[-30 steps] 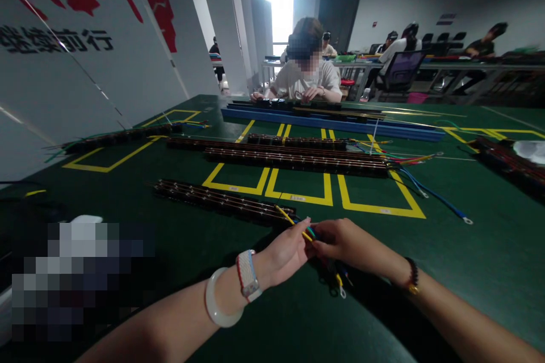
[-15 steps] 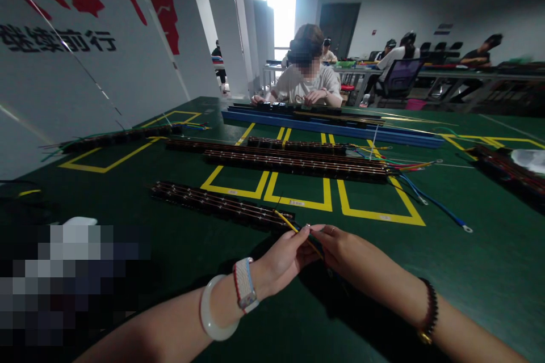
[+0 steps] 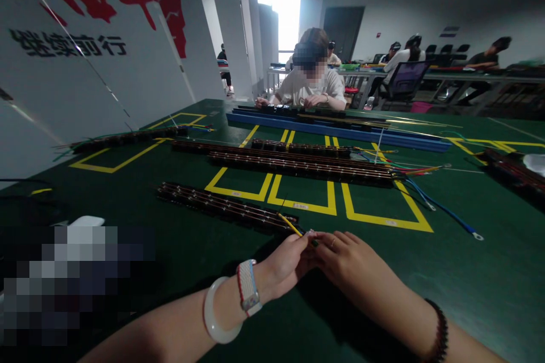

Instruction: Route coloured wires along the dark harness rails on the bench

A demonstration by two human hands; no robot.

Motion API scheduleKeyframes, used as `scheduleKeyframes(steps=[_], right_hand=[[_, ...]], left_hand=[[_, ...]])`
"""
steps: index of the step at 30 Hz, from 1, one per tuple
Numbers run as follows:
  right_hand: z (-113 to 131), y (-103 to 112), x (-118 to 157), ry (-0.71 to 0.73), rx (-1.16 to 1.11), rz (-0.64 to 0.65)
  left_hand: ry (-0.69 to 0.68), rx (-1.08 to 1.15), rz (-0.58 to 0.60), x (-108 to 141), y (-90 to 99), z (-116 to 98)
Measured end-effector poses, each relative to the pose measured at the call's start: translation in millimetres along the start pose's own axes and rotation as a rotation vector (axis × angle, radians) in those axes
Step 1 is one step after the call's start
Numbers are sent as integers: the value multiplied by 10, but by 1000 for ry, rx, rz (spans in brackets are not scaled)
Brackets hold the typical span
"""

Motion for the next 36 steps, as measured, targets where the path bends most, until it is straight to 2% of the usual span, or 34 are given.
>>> scheduleKeyframes(steps=[7, 14, 19, 22, 27, 29, 31, 36], right_hand=[[223, -70, 96, 17, 295, -74], [261, -80, 93, -24, 336, -113], [315, -139, 78, -119, 371, -131], [233, -151, 79, -178, 267, -90], [-110, -87, 80, -347, -378, 98], [-180, -60, 79, -357, -531, 170], [-192, -42, 81, -337, -523, 178], [-114, -85, 114, -281, -303, 160]], left_hand=[[18, -22, 5, 42, -53, -24], [14, -16, 18, 65, -76, -42], [6, 23, 31, 22, -39, -14], [-3, 49, 3, -11, 3, 5], [-26, 36, 33, -8, -18, -8], [-35, 29, 45, 7, -37, -22], [-29, 25, 42, 19, -47, -28], [-23, 7, 73, 32, -59, -32]])
Point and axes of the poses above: each hand's wrist, its own x-axis away from the middle knuckle, its own y-axis out of the back of the hand, z = x × y, the point moved 3 cm from there along -x, towards the middle knuckle, and after that the axes turned 5 degrees about y, right-handed, at the moved point
